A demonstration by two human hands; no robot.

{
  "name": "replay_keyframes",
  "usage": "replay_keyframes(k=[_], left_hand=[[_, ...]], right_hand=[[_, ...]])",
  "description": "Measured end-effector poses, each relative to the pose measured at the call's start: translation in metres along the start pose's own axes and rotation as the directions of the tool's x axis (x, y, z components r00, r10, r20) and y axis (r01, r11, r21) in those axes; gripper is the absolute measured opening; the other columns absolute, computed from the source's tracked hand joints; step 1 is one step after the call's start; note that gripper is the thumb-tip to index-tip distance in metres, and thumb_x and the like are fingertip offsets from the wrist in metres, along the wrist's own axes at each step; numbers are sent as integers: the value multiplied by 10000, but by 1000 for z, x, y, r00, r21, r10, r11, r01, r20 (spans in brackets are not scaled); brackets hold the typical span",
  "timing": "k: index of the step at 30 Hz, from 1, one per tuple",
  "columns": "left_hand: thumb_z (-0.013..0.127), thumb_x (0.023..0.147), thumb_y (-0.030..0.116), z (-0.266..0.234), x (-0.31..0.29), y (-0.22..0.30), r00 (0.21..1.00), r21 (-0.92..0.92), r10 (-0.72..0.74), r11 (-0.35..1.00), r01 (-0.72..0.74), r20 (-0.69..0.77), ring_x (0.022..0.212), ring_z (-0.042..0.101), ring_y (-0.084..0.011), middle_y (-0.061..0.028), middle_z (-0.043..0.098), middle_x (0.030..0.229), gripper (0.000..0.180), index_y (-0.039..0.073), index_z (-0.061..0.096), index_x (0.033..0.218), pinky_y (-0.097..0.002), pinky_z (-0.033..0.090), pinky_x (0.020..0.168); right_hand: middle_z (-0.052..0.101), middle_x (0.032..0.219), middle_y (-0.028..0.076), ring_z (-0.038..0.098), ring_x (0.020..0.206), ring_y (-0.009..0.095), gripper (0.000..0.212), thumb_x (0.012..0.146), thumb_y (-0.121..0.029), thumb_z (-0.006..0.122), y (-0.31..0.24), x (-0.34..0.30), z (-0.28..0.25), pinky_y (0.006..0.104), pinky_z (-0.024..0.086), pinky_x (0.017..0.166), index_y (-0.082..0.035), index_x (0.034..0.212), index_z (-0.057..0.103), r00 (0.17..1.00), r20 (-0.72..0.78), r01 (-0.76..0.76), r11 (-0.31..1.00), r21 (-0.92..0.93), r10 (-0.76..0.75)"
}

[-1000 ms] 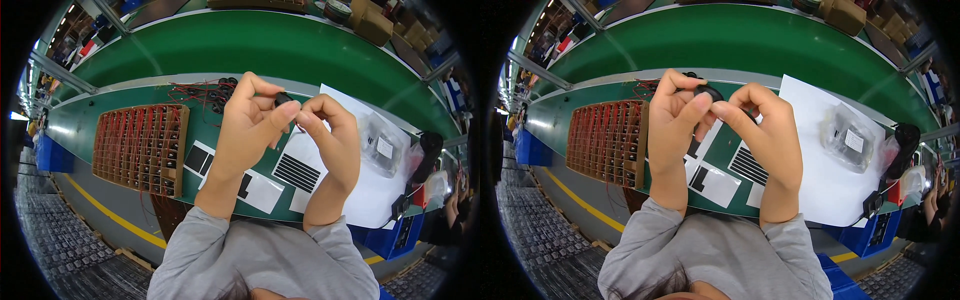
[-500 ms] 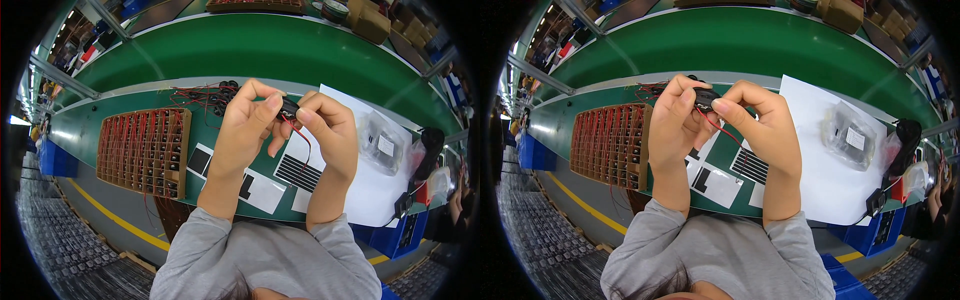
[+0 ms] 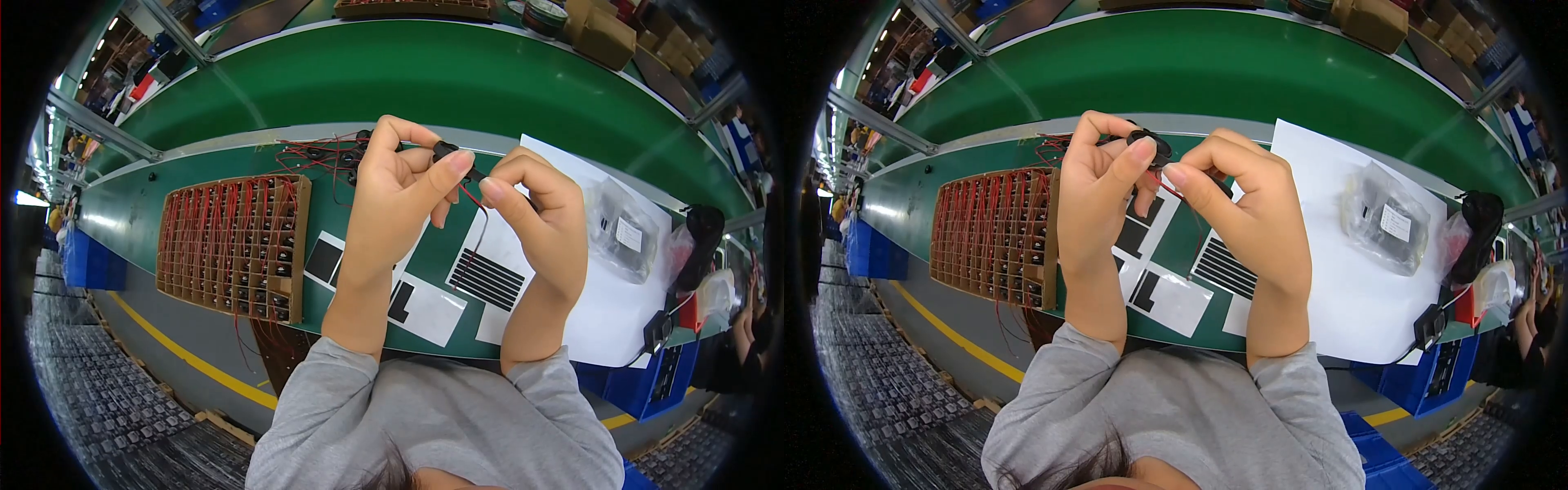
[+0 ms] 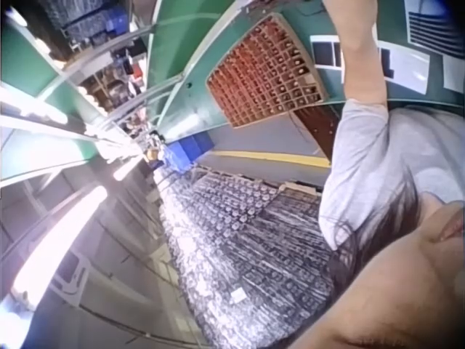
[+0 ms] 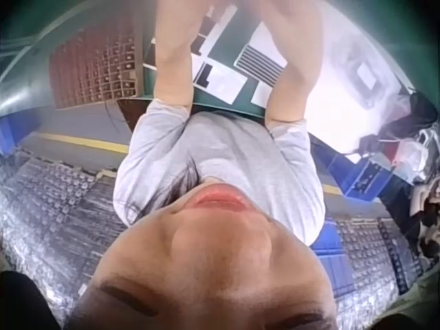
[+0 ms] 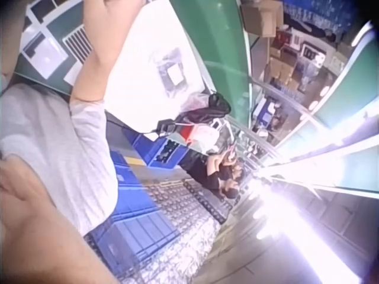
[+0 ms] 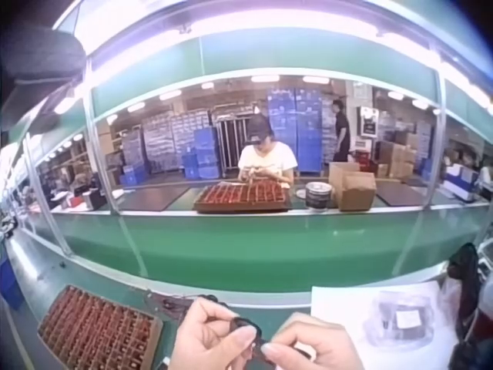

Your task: Assemble small electronic components with wires onto adhesive strips at a factory workbench.

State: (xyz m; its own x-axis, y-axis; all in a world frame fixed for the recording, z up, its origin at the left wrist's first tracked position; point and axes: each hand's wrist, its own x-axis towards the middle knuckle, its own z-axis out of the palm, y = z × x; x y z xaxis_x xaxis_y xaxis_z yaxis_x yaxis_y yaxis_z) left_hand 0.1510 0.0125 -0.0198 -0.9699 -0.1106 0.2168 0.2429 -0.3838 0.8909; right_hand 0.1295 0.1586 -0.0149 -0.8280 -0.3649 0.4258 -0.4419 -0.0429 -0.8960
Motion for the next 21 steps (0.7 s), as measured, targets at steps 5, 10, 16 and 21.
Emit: replay_keyframes(k=[5,10,16,21], left_hand=[[588,800,131,-2,-2,-1,998,-43,-49,998,51,44,397,456,-92,-100,528,583,240,6,392,860,-193,328,365],[568,815,151,-7,-1,0,994,-37,-74,996,77,80,371,449,-105,-106,527,574,226,4,400,850,-202,325,364],[568,811,132,-5,-2,0,986,-13,-109,994,111,123,394,471,-108,-107,531,586,225,2,395,872,-202,339,377],[582,790,78,-7,-3,1,984,-60,-92,993,102,149,458,515,-123,-120,551,652,243,1,378,898,-215,393,412]], right_hand=[[506,620,32,439,561,87,164,760,-135,615,10,3,1,212,331,511,9,692,578,1000,-19,-15,1000,20,16],[497,621,22,431,563,82,164,759,-144,617,14,5,3,210,324,516,2,693,582,1000,-4,-28,997,66,29],[515,621,24,435,568,79,176,757,-155,620,5,1,-2,213,328,518,6,698,579,996,19,-90,996,25,89],[533,598,27,457,571,80,213,747,-170,638,6,4,-4,209,347,522,17,683,557,997,-27,-73,992,-103,71]])
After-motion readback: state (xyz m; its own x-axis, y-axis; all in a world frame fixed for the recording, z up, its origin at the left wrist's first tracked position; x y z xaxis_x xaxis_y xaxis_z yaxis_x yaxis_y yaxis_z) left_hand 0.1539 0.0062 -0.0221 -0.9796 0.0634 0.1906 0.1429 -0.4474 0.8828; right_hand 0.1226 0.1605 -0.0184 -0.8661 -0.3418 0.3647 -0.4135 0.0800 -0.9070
